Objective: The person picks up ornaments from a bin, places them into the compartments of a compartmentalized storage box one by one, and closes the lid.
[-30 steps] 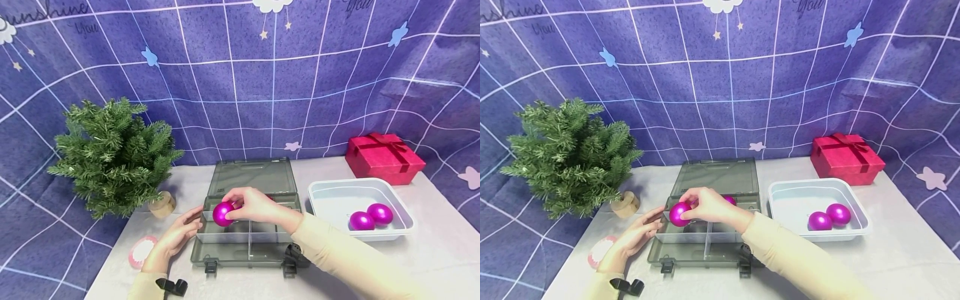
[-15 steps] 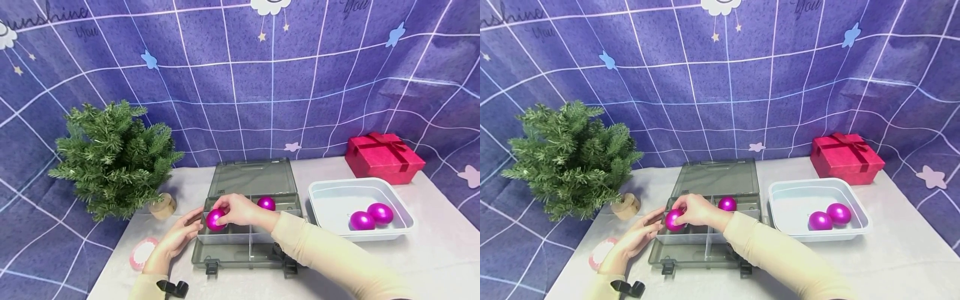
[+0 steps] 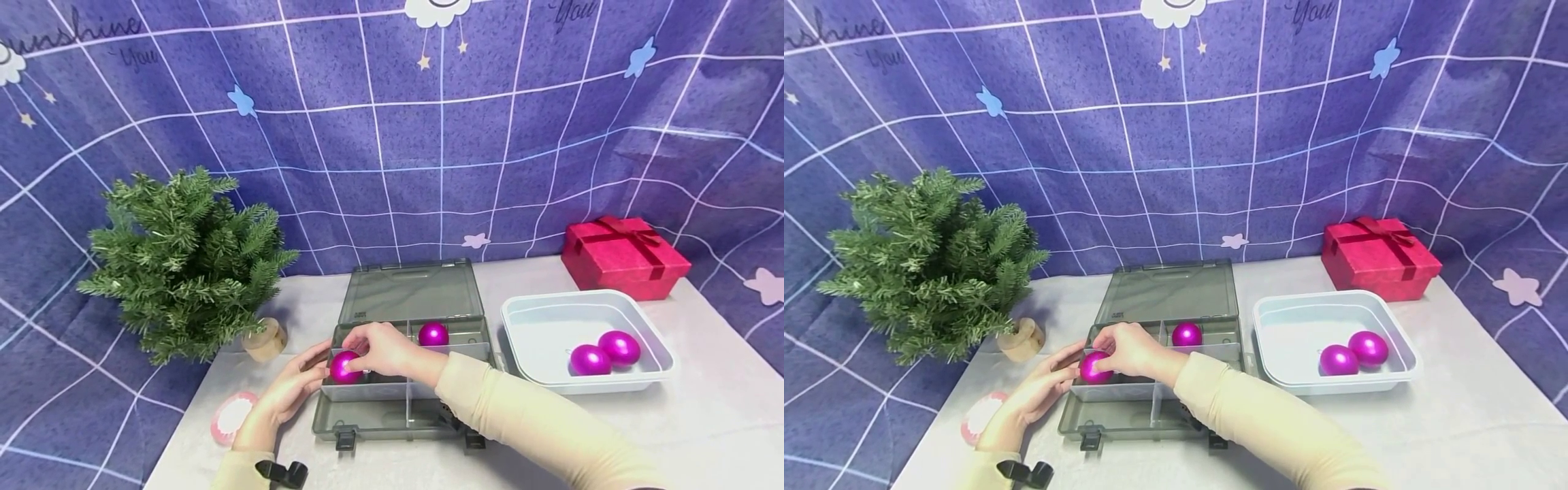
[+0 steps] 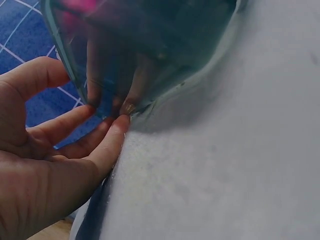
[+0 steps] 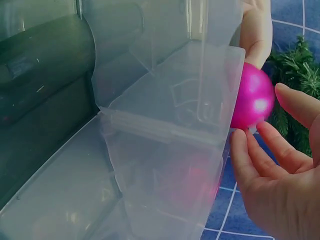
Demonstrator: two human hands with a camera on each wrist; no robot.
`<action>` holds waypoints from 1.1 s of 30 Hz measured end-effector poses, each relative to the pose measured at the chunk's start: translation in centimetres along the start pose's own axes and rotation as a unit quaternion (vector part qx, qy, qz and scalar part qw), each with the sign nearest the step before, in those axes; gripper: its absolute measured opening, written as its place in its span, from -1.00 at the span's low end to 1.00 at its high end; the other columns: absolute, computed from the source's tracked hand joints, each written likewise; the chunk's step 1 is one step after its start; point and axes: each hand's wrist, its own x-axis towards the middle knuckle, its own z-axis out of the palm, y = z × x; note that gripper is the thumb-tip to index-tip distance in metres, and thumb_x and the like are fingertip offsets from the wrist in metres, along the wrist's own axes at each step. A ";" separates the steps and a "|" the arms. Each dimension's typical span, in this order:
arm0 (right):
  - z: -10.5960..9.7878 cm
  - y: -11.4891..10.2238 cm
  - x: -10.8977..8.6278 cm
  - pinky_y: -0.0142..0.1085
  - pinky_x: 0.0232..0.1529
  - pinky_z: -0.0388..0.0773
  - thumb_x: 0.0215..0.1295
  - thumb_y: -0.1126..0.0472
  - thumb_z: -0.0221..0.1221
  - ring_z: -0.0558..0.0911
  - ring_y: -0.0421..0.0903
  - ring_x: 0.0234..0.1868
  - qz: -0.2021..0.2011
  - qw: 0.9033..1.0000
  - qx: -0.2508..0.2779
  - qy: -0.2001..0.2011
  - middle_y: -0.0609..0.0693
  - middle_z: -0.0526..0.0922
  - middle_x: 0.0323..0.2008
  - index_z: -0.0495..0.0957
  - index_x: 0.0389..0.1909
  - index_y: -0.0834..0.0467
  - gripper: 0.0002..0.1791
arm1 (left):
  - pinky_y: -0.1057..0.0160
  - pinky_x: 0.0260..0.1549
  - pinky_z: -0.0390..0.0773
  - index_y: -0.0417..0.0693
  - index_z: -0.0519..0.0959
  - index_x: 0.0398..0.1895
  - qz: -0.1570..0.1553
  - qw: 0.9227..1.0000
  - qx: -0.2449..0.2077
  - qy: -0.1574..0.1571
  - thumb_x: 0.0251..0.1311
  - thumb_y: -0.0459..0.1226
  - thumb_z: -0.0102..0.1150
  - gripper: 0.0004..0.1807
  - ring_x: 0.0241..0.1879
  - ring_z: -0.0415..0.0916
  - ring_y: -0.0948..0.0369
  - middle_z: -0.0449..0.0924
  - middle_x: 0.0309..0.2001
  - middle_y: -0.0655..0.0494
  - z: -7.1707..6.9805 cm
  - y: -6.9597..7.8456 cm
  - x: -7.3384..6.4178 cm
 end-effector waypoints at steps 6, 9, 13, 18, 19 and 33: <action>-0.9 0.5 -0.5 -0.38 -0.04 0.59 0.22 0.17 0.44 0.69 -0.15 -0.10 -0.005 1.000 0.024 -0.006 -0.04 0.76 -0.07 0.71 -0.01 0.14 -0.67 | 0.21 0.13 0.56 -0.39 0.04 0.57 0.001 1.000 -0.009 -0.001 0.29 -0.52 0.07 -0.22 0.20 0.50 0.23 0.18 0.46 -0.36 0.2 0.1 0.0; -2.3 0.6 -1.4 -0.40 -0.04 0.59 0.27 0.20 0.40 0.68 -0.20 -0.13 -0.023 0.998 0.059 0.002 0.01 0.76 -0.08 0.71 -0.01 0.18 -0.71 | 0.20 0.14 0.56 -0.38 0.04 0.57 0.004 1.000 -0.009 -0.004 0.30 -0.52 0.06 -0.22 0.20 0.51 0.22 0.16 0.46 -0.38 0.2 0.0 0.0; -4.9 0.7 -3.4 -0.39 -0.02 0.60 0.32 0.24 0.34 0.69 -0.19 -0.12 -0.048 0.992 0.113 0.016 0.05 0.76 -0.09 0.69 0.01 0.23 -0.72 | 0.21 0.14 0.55 -0.40 0.00 0.57 0.007 1.000 -0.013 -0.008 0.31 -0.52 0.04 -0.21 0.19 0.51 0.24 0.08 0.48 -0.45 0.2 -0.1 -0.1; -9.0 1.3 -6.9 -0.27 0.05 0.62 0.36 0.26 0.29 0.69 0.00 -0.02 -0.063 0.983 0.166 0.038 0.07 0.74 -0.03 0.65 0.08 0.26 -0.68 | 0.23 0.14 0.55 -0.41 -0.04 0.58 0.011 1.000 -0.016 -0.015 0.31 -0.52 0.01 -0.21 0.18 0.52 0.25 0.02 0.49 -0.48 0.0 -0.1 -0.2; -9.9 1.5 -7.7 -0.24 0.06 0.63 0.36 0.27 0.28 0.69 0.02 -0.01 -0.060 0.981 0.179 0.041 0.09 0.72 -0.01 0.64 0.10 0.28 -0.67 | 0.23 0.14 0.55 -0.41 -0.04 0.58 0.012 1.000 -0.015 -0.017 0.32 -0.52 0.01 -0.21 0.18 0.52 0.25 0.02 0.49 -0.48 0.0 -0.1 -0.1; -19.7 8.8 -18.8 -0.22 0.03 0.66 0.41 0.28 0.26 0.70 -0.10 0.02 0.040 0.977 0.176 0.113 0.26 0.66 0.06 0.53 0.19 0.41 -0.58 | 0.24 0.17 0.52 -0.41 -0.04 0.58 0.007 1.000 -0.002 -0.011 0.34 -0.51 0.01 -0.22 0.20 0.49 0.30 -0.02 0.51 -0.47 0.1 -0.1 -0.2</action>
